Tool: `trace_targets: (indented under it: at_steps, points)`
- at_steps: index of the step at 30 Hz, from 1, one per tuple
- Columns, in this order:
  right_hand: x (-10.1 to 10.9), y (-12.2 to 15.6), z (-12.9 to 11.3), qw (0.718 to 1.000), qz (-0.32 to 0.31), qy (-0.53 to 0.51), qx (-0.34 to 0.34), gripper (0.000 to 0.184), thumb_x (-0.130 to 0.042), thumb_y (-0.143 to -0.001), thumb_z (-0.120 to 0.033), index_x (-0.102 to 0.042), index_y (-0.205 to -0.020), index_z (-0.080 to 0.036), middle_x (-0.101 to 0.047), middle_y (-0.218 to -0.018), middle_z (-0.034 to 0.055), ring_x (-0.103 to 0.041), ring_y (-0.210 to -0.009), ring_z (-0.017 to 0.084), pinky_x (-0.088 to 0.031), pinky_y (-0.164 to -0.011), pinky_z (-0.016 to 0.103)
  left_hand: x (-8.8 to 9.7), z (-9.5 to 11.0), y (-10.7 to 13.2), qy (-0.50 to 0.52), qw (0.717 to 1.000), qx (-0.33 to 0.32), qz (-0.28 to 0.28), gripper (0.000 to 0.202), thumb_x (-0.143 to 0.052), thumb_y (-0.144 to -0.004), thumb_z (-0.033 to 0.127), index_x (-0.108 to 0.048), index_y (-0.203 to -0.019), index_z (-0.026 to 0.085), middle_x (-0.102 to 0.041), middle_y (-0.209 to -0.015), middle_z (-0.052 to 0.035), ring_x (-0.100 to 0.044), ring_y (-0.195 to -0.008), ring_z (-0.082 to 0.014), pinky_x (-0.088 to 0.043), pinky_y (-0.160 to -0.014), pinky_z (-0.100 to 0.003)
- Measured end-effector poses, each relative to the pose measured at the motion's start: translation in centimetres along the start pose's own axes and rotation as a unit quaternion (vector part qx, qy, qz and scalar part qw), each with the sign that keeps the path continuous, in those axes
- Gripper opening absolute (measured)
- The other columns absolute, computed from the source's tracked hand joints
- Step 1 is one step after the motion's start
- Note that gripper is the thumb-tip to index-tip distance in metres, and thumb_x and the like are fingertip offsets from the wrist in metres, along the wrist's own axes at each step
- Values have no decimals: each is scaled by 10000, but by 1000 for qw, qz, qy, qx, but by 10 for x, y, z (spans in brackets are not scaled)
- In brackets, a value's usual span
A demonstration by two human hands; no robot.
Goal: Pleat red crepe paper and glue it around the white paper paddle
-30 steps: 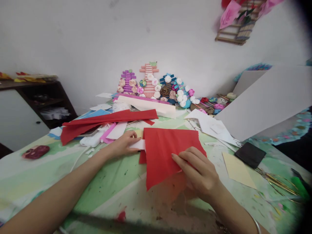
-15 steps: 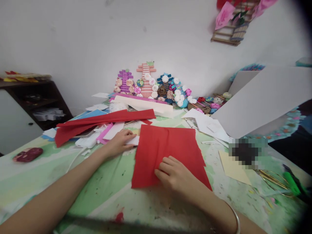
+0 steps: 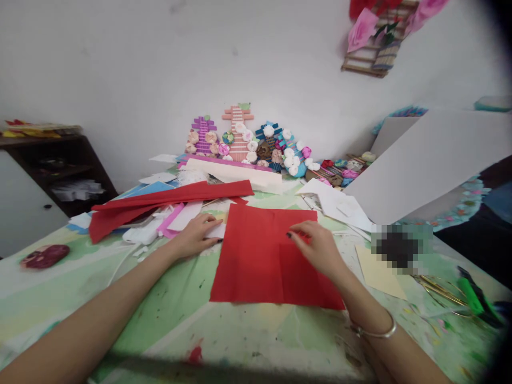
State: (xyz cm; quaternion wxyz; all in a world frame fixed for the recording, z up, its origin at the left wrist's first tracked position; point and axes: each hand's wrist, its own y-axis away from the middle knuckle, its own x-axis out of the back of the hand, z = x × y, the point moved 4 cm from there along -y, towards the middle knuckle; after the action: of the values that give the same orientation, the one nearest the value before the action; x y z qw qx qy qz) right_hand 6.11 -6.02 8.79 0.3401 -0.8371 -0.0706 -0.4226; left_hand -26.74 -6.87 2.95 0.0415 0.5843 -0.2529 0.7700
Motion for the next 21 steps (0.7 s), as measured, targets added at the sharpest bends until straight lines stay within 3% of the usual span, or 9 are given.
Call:
trace_targets:
  at_steps: [2, 4, 5, 8, 11, 16, 21]
  points:
    - [7, -8, 46, 989, 30, 49, -139, 187, -584, -842, -252, -675, -970, -151, -702, -943, 97, -627, -853, 214, -452, -801, 341, 0, 3, 0, 3, 1000, 4, 8, 535, -512, -863, 465, -593, -1272, 130, -550, -1236, -183, -518, -1142, -313, -423, -984, -450]
    - [8, -8, 87, 961, 10, 45, -274, 270, -601, -826, -292, -655, -1038, -134, -697, -990, 114, -636, -861, 213, -446, -789, 319, 0, 5, 1, 23, 1000, 12, 10, 553, -519, -838, 473, -600, -1267, 132, -570, -1259, -180, -527, -1170, -312, -413, -1014, -449]
    - [8, -8, 102, 951, 8, 39, -305, 298, -600, -824, -300, -647, -1054, -116, -699, -974, 128, -640, -847, 215, -447, -761, 311, 0, 5, 1, 41, 999, 24, 11, 561, -527, -822, 476, -606, -1260, 134, -582, -1270, -176, -530, -1183, -314, -405, -1029, -452]
    - [1, -7, 127, 937, -2, 7, -350, 299, -581, -840, -326, -646, -1037, -110, -708, -927, 120, -647, -779, 186, -444, -673, 266, 3, -2, -3, 134, 986, 90, 26, 586, -559, -761, 505, -637, -1216, 144, -613, -1283, -151, -547, -1194, -325, -404, -1043, -458]
    - [-8, -13, 136, 928, -6, -27, -372, 265, -548, -866, -336, -652, -987, -123, -704, -821, 78, -632, -699, 157, -416, -599, 236, 6, -10, -15, 233, 959, 154, 40, 562, -569, -714, 552, -696, -1100, 164, -681, -1186, -113, -604, -1116, -316, -450, -989, -416]
    - [-16, -32, 147, 912, -28, -78, -402, 228, -611, -857, -332, -629, -773, -122, -603, -606, 7, -552, -557, 118, -380, -516, 231, 7, -16, -54, 179, 937, 293, 58, 393, -512, -731, 517, -704, -747, 175, -732, -858, -84, -661, -861, -281, -471, -744, -326]
    - [-20, -41, 158, 887, -51, -148, -434, 261, -566, -926, -387, -607, -918, -130, -601, -767, -14, -539, -576, 76, -475, -535, 224, -8, -17, -85, 183, 915, 357, 49, 383, -579, -698, 505, -576, -496, 179, -618, -558, -79, -607, -634, -252, -363, -538, -286]
